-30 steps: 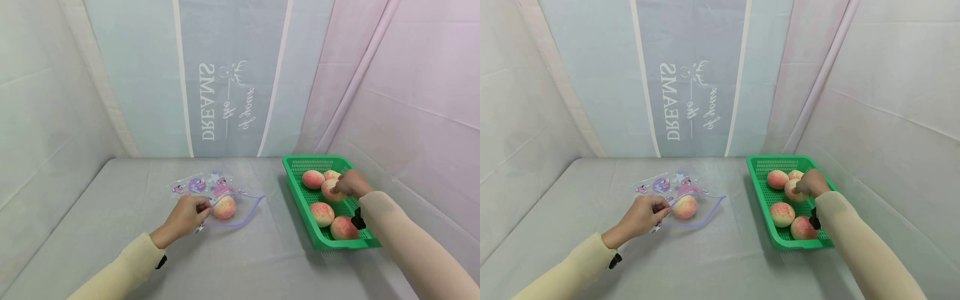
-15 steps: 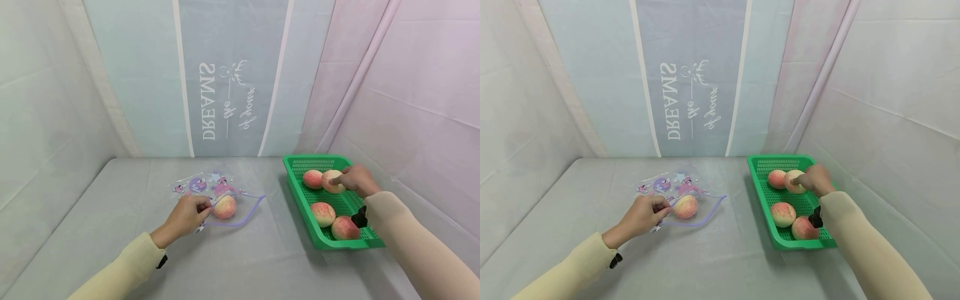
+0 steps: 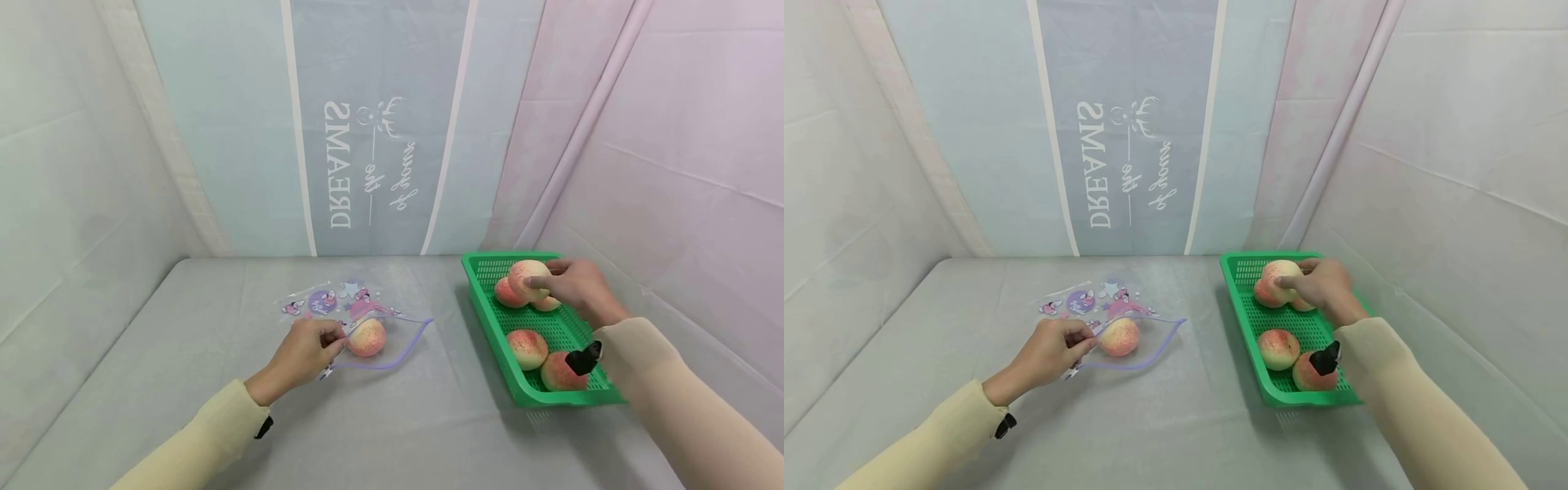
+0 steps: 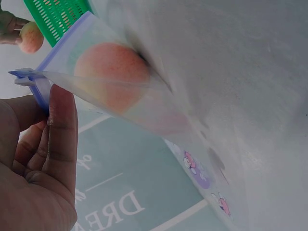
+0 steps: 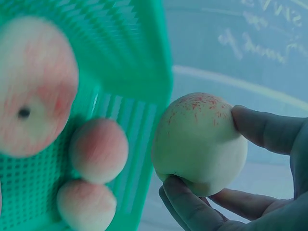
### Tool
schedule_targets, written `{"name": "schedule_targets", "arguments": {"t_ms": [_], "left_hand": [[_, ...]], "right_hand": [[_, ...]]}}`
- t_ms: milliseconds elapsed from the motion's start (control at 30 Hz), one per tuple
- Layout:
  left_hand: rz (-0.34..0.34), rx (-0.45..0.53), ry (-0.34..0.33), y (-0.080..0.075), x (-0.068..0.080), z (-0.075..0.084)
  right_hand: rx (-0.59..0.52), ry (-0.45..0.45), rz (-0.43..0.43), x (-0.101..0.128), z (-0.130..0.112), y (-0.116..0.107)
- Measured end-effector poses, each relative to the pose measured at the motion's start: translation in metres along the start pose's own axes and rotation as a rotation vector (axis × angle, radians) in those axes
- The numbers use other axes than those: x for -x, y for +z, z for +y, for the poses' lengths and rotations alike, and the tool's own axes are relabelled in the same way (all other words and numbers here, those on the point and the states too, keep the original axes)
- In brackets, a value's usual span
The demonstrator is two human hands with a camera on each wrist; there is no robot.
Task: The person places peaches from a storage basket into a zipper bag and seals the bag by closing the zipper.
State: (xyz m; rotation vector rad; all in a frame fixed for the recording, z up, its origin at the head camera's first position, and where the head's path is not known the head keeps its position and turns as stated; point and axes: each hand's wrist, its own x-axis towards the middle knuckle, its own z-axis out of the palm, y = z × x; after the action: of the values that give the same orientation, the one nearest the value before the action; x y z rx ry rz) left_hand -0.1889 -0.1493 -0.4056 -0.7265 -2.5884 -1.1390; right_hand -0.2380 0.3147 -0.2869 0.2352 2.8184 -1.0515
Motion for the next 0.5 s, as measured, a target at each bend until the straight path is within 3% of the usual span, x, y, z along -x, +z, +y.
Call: {"name": "schedule_targets", "arguments": {"t_ms": [500], "left_hand": [[0.004,-0.013,0.008,0.001,0.0,-0.001]], "right_hand": [[-0.182,-0.133,0.005,0.023,-0.037,0.04]]}}
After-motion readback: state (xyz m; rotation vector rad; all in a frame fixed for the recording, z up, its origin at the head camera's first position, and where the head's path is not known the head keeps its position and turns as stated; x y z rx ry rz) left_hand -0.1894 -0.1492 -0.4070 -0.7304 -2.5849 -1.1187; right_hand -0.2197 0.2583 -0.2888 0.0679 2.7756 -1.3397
